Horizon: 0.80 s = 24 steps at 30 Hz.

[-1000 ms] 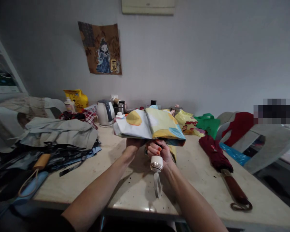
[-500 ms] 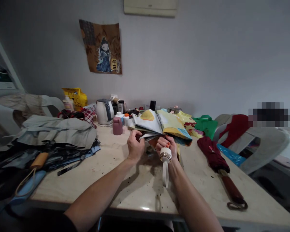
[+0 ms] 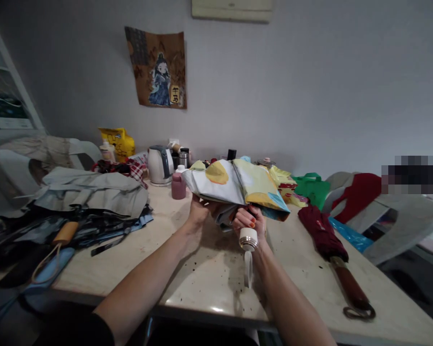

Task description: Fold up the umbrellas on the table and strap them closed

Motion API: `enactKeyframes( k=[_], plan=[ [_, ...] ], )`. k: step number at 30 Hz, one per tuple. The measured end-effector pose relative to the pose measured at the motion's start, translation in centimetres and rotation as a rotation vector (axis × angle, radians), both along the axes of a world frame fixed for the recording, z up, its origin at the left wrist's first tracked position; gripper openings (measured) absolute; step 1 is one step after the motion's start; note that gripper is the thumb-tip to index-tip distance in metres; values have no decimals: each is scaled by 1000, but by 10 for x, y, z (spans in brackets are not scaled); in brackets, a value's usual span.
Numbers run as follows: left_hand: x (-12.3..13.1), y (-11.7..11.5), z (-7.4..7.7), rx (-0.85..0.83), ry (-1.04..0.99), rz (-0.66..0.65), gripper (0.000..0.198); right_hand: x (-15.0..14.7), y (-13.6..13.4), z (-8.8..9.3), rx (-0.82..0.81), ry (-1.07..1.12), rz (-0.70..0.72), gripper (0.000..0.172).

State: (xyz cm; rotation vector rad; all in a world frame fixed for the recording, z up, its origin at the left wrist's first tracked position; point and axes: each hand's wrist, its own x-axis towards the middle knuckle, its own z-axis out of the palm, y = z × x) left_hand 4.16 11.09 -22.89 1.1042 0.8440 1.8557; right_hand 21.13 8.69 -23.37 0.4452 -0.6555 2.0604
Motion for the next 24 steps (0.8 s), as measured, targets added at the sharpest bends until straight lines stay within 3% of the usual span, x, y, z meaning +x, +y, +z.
enactKeyframes(
  k=[2, 6, 9, 11, 13, 15, 18, 20, 22, 24],
  plan=[
    [-10, 2, 5, 70, 62, 50, 48, 0, -1, 0, 6, -15, -5, 45],
    [-38, 9, 12, 97, 168, 317, 7, 5, -3, 4, 32, -63, -69, 50],
    [-56, 13, 15, 81, 158, 474, 7, 11, -4, 7, 36, -37, -140, 51],
    [-62, 14, 17, 113, 188, 496, 17, 15, -3, 7, 31, 2, -177, 51],
    [-64, 12, 19, 205, 275, 401, 34, 19, -2, 5, 35, -13, -202, 50],
    [-63, 8, 21, 302, 364, 217, 50, 21, 1, 2, 47, -69, -229, 51],
    [-62, -1, 25, 321, 419, -7, 73, 22, 5, -1, 59, -193, -239, 55],
    [-62, -6, 27, 304, 474, -121, 72, 21, 6, -2, 81, -239, -220, 56],
    [-62, -8, 28, 302, 524, -239, 57, 20, 6, -1, 118, -263, -168, 55],
    [-61, -7, 26, 326, 531, -272, 60, 18, 5, 0, 142, -264, -134, 53]
  ],
)
